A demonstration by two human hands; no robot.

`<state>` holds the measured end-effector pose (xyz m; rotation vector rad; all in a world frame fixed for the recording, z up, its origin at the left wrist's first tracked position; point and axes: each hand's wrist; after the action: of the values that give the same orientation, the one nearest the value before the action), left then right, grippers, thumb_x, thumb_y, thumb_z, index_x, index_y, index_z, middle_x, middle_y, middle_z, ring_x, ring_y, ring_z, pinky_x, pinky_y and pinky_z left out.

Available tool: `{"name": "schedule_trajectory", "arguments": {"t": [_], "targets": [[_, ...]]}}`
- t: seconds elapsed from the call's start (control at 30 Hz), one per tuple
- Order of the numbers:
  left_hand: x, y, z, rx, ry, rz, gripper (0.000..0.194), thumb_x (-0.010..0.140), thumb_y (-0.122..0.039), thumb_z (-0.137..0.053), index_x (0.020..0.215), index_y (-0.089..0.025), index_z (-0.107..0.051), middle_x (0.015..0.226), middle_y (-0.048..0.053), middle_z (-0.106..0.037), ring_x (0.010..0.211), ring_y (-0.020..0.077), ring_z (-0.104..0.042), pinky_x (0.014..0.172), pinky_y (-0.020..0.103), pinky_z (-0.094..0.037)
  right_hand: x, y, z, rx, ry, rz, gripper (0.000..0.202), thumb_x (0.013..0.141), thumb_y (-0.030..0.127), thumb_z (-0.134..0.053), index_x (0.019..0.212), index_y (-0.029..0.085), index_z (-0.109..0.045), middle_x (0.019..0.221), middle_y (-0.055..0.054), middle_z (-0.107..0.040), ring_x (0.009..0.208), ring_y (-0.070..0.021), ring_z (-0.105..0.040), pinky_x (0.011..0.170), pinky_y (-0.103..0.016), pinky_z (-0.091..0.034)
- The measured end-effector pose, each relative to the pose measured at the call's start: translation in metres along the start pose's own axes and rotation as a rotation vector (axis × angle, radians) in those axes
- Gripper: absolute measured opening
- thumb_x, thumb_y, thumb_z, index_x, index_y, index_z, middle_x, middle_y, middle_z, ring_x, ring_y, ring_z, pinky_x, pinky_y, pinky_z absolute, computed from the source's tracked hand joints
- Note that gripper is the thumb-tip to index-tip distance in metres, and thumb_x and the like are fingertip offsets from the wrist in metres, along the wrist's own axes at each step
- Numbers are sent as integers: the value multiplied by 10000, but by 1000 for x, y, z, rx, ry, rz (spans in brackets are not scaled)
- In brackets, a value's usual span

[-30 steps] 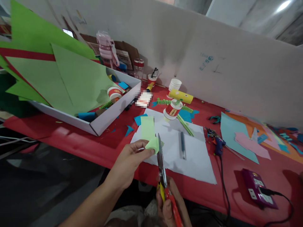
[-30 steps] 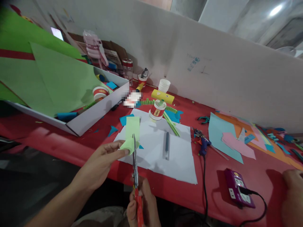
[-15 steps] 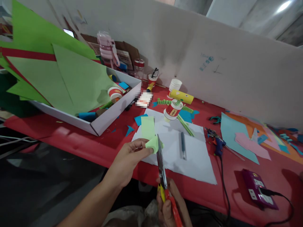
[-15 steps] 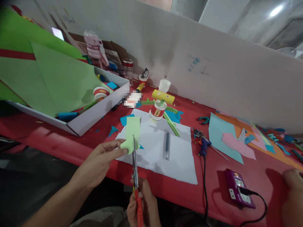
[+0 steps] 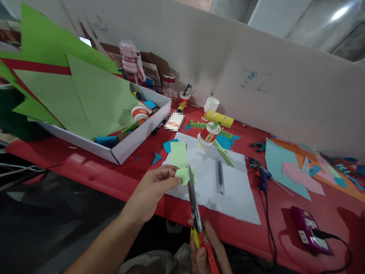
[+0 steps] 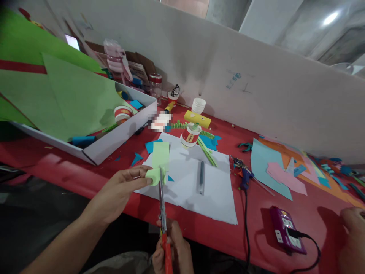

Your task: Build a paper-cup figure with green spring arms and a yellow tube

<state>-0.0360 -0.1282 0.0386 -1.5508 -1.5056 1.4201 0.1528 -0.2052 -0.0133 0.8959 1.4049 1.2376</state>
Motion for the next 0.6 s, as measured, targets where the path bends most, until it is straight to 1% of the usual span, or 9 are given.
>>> {"name": "schedule_trajectory", "arguments": {"t": [0.1, 0.17, 0.23, 0.33, 0.4, 0.5, 0.6], "targets": [[2, -2, 2, -1, -9, -10, 231, 536, -313, -817, 510, -175, -633, 884, 41, -599, 871, 198, -535, 763, 260, -410, 0, 0, -2, -39, -25, 46, 701, 755, 770, -571, 1120, 180, -668, 629, 5, -551, 485, -100, -467, 482, -209, -442], [3, -3, 5, 7, -11, -20, 214, 539, -319, -815, 523, -180, -653, 897, 54, -610, 916, 218, -544, 781, 267, -417, 1, 2, -2, -57, -14, 56, 717, 751, 790, -550, 1117, 185, -669, 617, 7, -530, 476, -103, -447, 460, -213, -425], [5, -4, 7, 17, 4, -25, 196, 545, -320, -813, 542, -185, -671, 907, 57, -622, 914, 220, -554, 787, 271, -423, 1, 4, -3, -73, -1, 61, 727, 731, 807, -553, 1095, 191, -680, 597, 7, -522, 467, -111, -444, 439, -217, -412], [8, -6, 11, 32, 31, -38, 182, 559, -318, -811, 556, -193, -679, 887, 53, -640, 895, 222, -564, 800, 284, -423, 2, 6, -3, -95, -16, 60, 733, 715, 826, -546, 1071, 202, -692, 572, -2, -546, 446, -122, -456, 426, -225, -416], [9, -6, 13, 35, 33, -52, 174, 573, -320, -809, 563, -200, -685, 878, 58, -658, 943, 240, -564, 829, 292, -418, 2, 6, -3, -114, -16, 59, 721, 719, 826, -541, 1068, 215, -697, 536, -2, -547, 432, -132, -472, 424, -229, -419], [10, -3, 14, 10, 1, -57, 169, 593, -321, -810, 579, -202, -690, 915, 60, -685, 1006, 252, -563, 859, 295, -410, 2, 4, -3, -130, 3, 54, 710, 718, 827, -540, 1074, 235, -703, 510, -3, -557, 430, -147, -501, 430, -233, -430], [7, 1, 9, -24, -54, -71, 178, 626, -342, -804, 607, -195, -704, 925, 49, -687, 993, 239, -582, 856, 288, -412, 2, 2, -5, -144, -11, 40, 701, 706, 826, -557, 1066, 245, -710, 522, -9, -585, 449, -161, -533, 450, -240, -460]]}}
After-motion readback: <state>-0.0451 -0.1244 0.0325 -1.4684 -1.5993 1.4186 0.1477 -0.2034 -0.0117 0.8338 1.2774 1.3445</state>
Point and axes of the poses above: each hand's wrist, its own x-axis towards the middle knuckle, its own z-axis out of the back of the hand, y = z × x
